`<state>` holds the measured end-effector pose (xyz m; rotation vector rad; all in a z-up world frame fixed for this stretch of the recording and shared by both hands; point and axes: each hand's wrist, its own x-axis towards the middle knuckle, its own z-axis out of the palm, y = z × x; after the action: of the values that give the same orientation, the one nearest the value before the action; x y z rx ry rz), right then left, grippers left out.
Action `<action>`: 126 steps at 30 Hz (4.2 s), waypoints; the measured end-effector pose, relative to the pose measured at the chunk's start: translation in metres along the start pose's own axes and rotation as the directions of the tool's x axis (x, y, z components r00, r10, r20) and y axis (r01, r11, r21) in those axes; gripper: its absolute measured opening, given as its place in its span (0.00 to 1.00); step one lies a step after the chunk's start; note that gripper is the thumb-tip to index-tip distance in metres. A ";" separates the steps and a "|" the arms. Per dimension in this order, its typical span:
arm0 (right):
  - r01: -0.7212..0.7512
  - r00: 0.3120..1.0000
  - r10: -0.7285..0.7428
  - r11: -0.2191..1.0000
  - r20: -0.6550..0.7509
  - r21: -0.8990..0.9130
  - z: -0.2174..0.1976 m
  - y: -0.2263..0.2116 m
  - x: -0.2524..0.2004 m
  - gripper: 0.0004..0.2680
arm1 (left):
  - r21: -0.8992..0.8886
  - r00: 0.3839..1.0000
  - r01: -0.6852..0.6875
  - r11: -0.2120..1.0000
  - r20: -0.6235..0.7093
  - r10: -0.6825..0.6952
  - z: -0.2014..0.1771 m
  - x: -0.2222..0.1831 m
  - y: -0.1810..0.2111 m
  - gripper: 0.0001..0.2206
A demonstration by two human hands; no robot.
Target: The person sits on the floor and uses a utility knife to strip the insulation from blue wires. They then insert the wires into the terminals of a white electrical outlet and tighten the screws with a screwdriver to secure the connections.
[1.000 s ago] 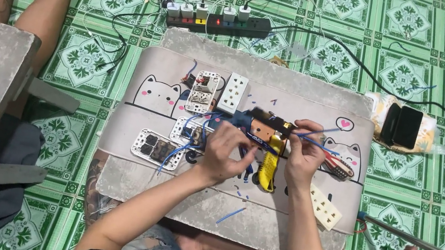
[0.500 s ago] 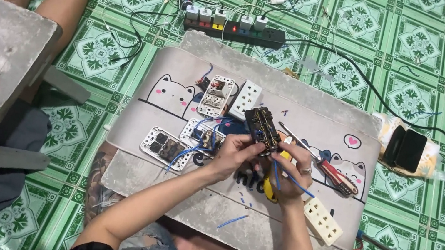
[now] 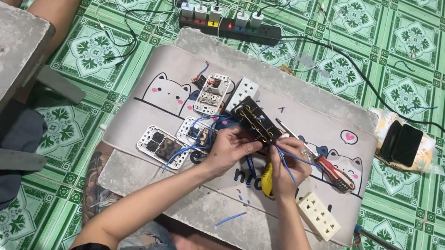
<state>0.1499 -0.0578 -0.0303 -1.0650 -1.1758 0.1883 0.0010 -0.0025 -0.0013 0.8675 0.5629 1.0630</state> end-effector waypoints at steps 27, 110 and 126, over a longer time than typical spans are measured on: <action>-0.546 0.754 0.650 0.701 -0.096 0.459 0.004 -0.011 0.001 0.08 | 0.407 0.974 -0.228 0.884 0.109 0.200 0.014 0.000 0.013 0.06; -0.460 0.802 0.587 0.722 0.106 -0.516 -0.118 -0.093 0.026 0.19 | 0.307 0.985 -0.109 0.945 -0.098 0.145 -0.015 0.021 -0.051 0.17; 0.240 0.967 -0.132 0.754 0.216 -0.611 -0.113 -0.087 0.022 0.22 | 0.188 0.983 -0.107 0.976 -0.125 0.132 -0.013 0.031 -0.053 0.15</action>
<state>0.2183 -0.1555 0.0514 -1.5307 -1.5379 -0.3194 0.0308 0.0181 -0.0525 1.0021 0.7386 1.2013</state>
